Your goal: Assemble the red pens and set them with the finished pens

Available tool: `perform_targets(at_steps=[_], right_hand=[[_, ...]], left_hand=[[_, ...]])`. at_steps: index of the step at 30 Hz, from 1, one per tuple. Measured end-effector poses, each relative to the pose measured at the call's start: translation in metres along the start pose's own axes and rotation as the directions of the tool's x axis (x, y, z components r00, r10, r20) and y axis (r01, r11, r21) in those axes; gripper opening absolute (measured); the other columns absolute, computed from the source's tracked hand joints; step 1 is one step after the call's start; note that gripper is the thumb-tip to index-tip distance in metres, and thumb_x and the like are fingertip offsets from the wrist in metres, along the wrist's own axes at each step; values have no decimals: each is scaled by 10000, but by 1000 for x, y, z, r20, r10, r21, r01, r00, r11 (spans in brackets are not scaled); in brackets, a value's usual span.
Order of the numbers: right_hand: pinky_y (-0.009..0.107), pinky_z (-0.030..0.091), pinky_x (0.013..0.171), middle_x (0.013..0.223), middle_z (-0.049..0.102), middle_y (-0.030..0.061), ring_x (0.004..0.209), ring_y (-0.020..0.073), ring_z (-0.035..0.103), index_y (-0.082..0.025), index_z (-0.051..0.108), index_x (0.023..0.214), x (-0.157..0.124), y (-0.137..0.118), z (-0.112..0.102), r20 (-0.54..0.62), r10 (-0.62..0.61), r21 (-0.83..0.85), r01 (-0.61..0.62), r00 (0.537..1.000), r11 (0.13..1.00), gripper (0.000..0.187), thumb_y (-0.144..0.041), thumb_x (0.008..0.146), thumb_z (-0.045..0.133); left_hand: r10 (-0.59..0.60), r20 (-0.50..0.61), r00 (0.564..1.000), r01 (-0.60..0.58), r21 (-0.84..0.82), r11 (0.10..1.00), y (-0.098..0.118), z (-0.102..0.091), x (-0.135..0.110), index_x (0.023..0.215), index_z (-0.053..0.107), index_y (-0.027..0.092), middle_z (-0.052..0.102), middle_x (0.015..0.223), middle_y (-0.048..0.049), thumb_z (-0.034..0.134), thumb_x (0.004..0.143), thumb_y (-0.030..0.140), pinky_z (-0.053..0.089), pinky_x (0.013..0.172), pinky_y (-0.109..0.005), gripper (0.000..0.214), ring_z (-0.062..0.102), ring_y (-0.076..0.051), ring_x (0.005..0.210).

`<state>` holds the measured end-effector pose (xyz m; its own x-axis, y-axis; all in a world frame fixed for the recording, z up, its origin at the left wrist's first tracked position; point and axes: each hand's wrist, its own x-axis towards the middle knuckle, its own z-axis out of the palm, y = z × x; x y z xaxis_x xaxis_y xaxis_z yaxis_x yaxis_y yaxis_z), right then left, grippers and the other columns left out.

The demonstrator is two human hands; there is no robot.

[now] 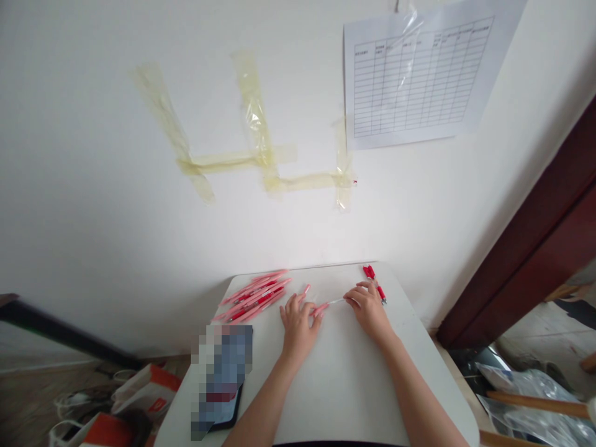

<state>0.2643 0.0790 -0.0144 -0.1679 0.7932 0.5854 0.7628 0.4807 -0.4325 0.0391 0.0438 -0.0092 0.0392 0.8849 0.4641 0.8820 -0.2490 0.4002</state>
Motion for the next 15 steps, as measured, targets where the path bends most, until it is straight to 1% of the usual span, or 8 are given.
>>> perform_targets(at_steps=[2,4,9,12,15], right_hand=[[534,525,952,954,711,87,1138,312,568,-260,761,945,1,2,-2,-19,-7,-8,7,1000,1000,211,-284,965,552],[535,530,936,943,710,90,1129,318,566,-261,762,935,1,2,-4,-38,-7,-21,6,999,1000,208,-287,959,556],[538,533,906,924,720,79,1107,326,559,-273,756,905,2,0,-6,-49,-3,-47,1,999,999,183,-295,941,578],[548,524,917,929,720,82,1098,325,558,-275,757,905,1,1,-5,-46,-9,-45,7,999,999,184,-291,940,577],[551,515,925,930,721,84,1086,326,555,-268,759,902,1,4,-4,-49,-1,-39,-1,999,999,199,-279,946,565]], left_hand=[[5,-3,1000,-5,22,1000,1,0,0,965,678,242,553,1380,-127,667,857,309,276,1111,-763,128,395,-359,1392],[-2,-3,1000,2,52,999,2,1,1,977,679,237,549,1380,-134,673,837,264,275,1110,-768,143,396,-362,1390],[-24,-6,1000,24,106,994,2,6,4,948,674,220,559,1358,-137,580,869,171,298,1111,-749,132,417,-344,1378],[-35,-13,999,36,110,993,0,9,4,924,665,217,566,1347,-133,546,886,156,316,1110,-734,139,428,-329,1369],[-52,-27,998,54,93,994,-2,11,4,948,663,219,564,1350,-138,522,904,159,322,1114,-721,159,433,-318,1369]])
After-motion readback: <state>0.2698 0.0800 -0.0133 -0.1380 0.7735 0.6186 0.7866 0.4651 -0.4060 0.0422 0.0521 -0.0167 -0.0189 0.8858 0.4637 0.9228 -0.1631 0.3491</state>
